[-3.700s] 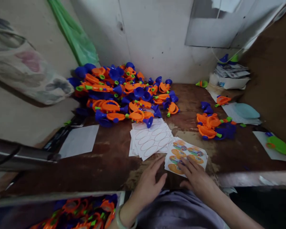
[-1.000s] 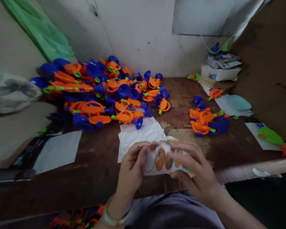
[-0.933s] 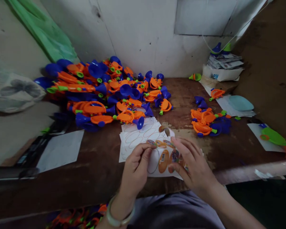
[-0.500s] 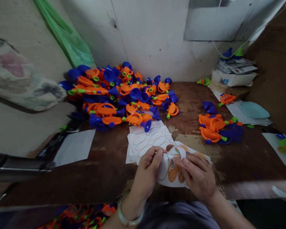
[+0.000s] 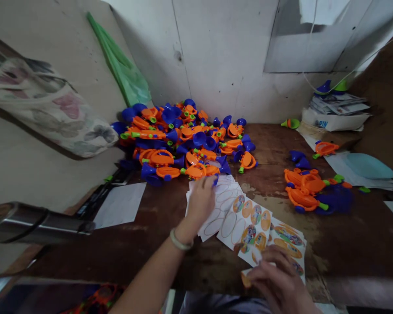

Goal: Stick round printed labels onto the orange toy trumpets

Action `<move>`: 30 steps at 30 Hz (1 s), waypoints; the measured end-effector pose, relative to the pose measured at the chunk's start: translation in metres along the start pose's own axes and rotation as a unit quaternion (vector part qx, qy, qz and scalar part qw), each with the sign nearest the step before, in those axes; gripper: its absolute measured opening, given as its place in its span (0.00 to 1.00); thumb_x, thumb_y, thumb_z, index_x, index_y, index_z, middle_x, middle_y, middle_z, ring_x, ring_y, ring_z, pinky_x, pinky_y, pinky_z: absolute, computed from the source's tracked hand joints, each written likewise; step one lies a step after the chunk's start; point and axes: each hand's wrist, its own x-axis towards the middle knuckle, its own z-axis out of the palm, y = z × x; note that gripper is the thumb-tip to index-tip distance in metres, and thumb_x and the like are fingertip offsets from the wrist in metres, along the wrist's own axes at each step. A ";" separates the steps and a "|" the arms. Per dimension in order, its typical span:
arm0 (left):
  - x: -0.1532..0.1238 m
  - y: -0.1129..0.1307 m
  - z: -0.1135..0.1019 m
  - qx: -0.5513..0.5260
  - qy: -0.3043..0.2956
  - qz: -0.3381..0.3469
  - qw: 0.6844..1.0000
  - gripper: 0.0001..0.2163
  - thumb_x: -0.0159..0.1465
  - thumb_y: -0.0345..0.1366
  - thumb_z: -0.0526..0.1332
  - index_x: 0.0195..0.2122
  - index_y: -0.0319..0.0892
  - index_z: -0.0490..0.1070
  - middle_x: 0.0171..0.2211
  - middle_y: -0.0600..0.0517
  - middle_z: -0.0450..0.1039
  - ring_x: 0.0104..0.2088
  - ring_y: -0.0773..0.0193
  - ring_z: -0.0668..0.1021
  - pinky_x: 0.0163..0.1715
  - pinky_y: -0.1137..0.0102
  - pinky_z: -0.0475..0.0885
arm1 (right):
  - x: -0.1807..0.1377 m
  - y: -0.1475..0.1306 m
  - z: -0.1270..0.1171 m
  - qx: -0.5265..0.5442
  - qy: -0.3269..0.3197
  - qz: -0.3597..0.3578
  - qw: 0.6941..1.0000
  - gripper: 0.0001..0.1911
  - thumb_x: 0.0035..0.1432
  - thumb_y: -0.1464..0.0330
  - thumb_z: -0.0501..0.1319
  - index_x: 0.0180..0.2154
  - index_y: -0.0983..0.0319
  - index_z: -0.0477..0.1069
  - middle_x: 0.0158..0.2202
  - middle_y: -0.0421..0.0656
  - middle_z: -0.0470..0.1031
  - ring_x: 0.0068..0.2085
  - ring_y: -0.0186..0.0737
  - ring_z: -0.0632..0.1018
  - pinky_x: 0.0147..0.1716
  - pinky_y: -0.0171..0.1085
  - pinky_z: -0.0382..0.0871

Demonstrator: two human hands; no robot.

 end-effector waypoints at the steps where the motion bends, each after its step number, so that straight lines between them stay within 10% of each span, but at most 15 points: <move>1: 0.014 -0.007 -0.011 0.028 0.018 -0.002 0.999 0.20 0.66 0.24 0.60 0.59 0.42 0.77 0.64 0.34 0.74 0.70 0.38 0.70 0.72 0.42 0.64 | 0.000 0.003 0.000 0.009 0.007 0.020 1.000 0.27 0.66 0.77 0.65 0.61 0.47 0.74 0.31 0.34 0.87 0.33 0.43 0.88 0.38 0.38 0.86; 5: 0.057 -0.031 -0.039 0.081 0.029 -0.003 0.996 0.26 0.57 0.20 0.65 0.58 0.44 0.79 0.66 0.35 0.73 0.72 0.31 0.69 0.72 0.33 0.62 | 0.007 0.004 0.005 0.019 0.038 0.033 0.999 0.40 0.68 0.75 0.64 0.76 0.52 0.56 0.34 0.34 0.89 0.38 0.47 0.90 0.43 0.41 0.88; 9: 0.066 -0.039 -0.048 0.043 0.045 0.029 0.998 0.23 0.56 0.22 0.67 0.53 0.45 0.80 0.58 0.39 0.80 0.64 0.37 0.79 0.68 0.42 0.72 | 0.018 -0.001 0.006 0.009 0.060 0.049 0.997 0.34 0.72 0.70 0.64 0.74 0.49 0.61 0.36 0.37 0.89 0.42 0.46 0.90 0.49 0.42 0.87; 17: -0.019 -0.021 -0.051 -0.198 0.023 0.119 0.973 0.23 0.67 0.61 0.66 0.46 0.46 0.82 0.57 0.40 0.82 0.58 0.42 0.84 0.57 0.51 0.82 | 0.047 0.013 -0.017 0.334 0.146 0.231 0.902 0.28 0.74 0.58 0.66 0.71 0.37 0.68 0.35 0.39 0.78 0.35 0.41 0.83 0.32 0.38 0.85; 22: -0.074 -0.002 -0.006 -0.453 -0.133 0.105 0.876 0.16 0.64 0.54 0.75 0.41 0.46 0.86 0.52 0.41 0.82 0.54 0.46 0.84 0.58 0.52 0.80 | 0.069 0.000 -0.004 0.423 0.145 0.285 0.848 0.29 0.67 0.54 0.73 0.67 0.37 0.74 0.36 0.38 0.75 0.29 0.37 0.75 0.26 0.33 0.80; 25: -0.100 0.010 0.025 -0.549 -0.117 0.021 0.827 0.14 0.64 0.46 0.77 0.48 0.50 0.84 0.55 0.45 0.82 0.59 0.47 0.82 0.65 0.52 0.76 | 0.076 -0.017 0.013 0.460 0.180 0.346 0.798 0.31 0.60 0.60 0.79 0.63 0.39 0.76 0.40 0.37 0.76 0.33 0.35 0.78 0.31 0.31 0.81; 30: -0.129 0.035 0.040 -0.723 -0.100 -0.015 0.683 0.42 0.53 0.57 0.82 0.68 0.63 0.73 0.77 0.47 0.65 0.75 0.35 0.69 0.70 0.44 0.72 | 0.082 -0.032 0.030 0.476 0.262 0.408 0.734 0.37 0.52 0.68 0.82 0.60 0.40 0.75 0.43 0.34 0.75 0.40 0.31 0.80 0.41 0.28 0.81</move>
